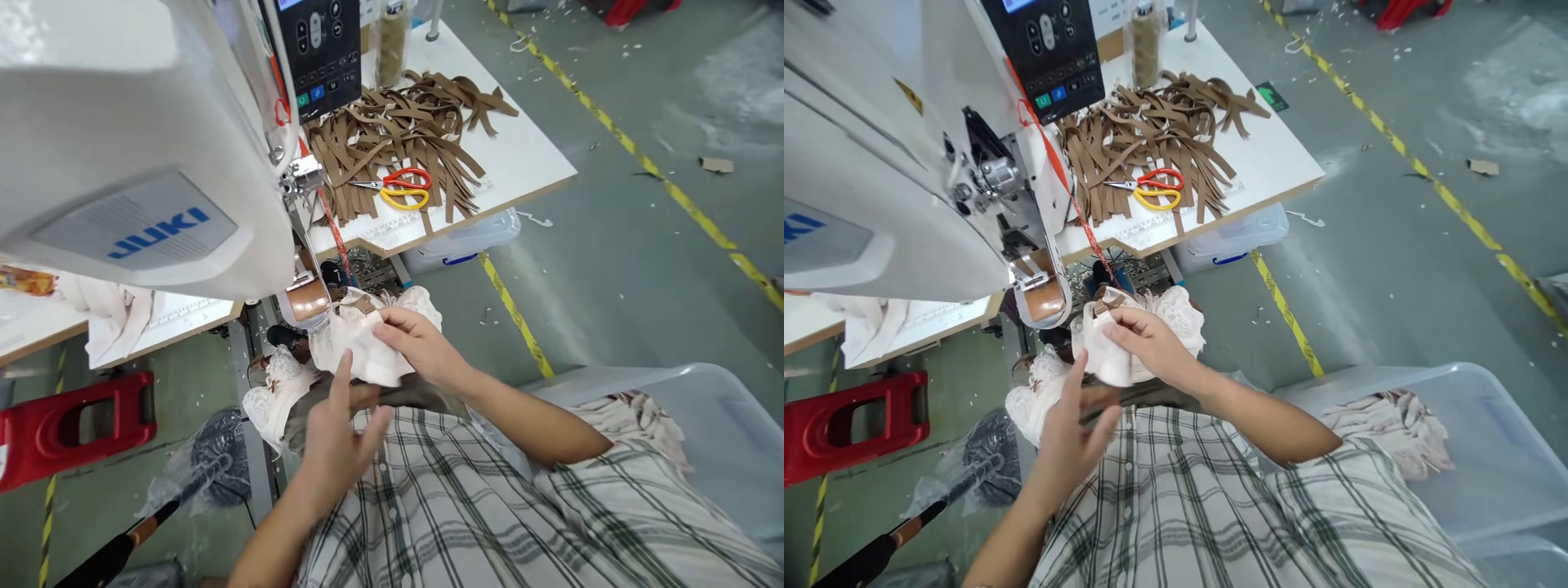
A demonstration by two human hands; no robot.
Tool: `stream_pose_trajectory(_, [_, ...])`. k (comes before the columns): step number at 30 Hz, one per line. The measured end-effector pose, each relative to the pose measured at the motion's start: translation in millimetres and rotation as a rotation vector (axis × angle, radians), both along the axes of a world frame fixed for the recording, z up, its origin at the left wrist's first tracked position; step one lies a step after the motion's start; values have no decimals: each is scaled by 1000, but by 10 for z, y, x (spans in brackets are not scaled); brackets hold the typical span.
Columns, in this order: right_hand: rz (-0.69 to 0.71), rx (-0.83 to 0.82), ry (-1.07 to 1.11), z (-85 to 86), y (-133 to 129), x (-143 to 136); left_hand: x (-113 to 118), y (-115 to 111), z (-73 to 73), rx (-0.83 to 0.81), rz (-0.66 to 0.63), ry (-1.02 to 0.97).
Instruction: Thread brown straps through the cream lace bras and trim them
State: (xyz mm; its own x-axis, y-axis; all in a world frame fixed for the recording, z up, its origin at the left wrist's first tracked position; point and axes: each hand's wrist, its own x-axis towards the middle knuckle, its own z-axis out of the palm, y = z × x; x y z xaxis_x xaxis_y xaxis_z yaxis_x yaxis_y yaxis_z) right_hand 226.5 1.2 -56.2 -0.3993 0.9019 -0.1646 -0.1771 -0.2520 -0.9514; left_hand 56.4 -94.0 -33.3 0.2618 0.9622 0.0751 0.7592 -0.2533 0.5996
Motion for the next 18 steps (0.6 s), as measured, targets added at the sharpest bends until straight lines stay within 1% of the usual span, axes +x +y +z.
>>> stream_pose_trajectory(1, [28,-44,40,7,-7,23,-74,29,76,-19,5,-50])
stream_pose_trajectory(2, [82,-69,69,22,-9,42,-141,73,157,28,8,-86])
stream_pose_trajectory(4, [236,-52,86,76,-5,62,-227,190,303,197,-29,-116])
stream_pose_trajectory(5, [318,-4,65,110,-2,63,-246,256,355,249,-85,-102])
stream_pose_trajectory(6, [396,75,14,143,0,58,-253,323,387,259,-149,-63])
stream_pose_trajectory(7, [464,187,-77,173,0,49,-255,388,397,238,-200,-8])
stream_pose_trajectory(8, [509,331,-205,193,-3,36,-256,447,383,188,-214,54])
stream_pose_trajectory(9, [522,499,-360,199,-9,20,-261,498,347,119,-184,102])
stream_pose_trajectory(10, [495,674,-525,189,-15,1,-272,538,294,20,-122,119])
stream_pose_trajectory(11, [440,841,-678,160,-20,-19,-289,568,229,-113,-50,85])
stream_pose_trajectory(12, [371,988,-798,116,-22,-40,-311,588,155,-276,18,-15])
stream_pose_trajectory(13, [304,1107,-875,58,-17,-59,-334,599,79,-467,67,-177])
stream_pose_trajectory(15, [201,1258,-912,-68,8,-86,-371,599,-62,-819,129,-611])
stream_pose_trajectory(16, [166,1296,-891,-124,25,-93,-379,588,-121,-944,159,-818])
stream_pose_trajectory(17, [138,1311,-861,-167,39,-96,-380,571,-167,-1020,198,-980])
stream_pose_trajectory(18, [111,1309,-832,-195,47,-95,-372,550,-201,-1051,237,-1087])
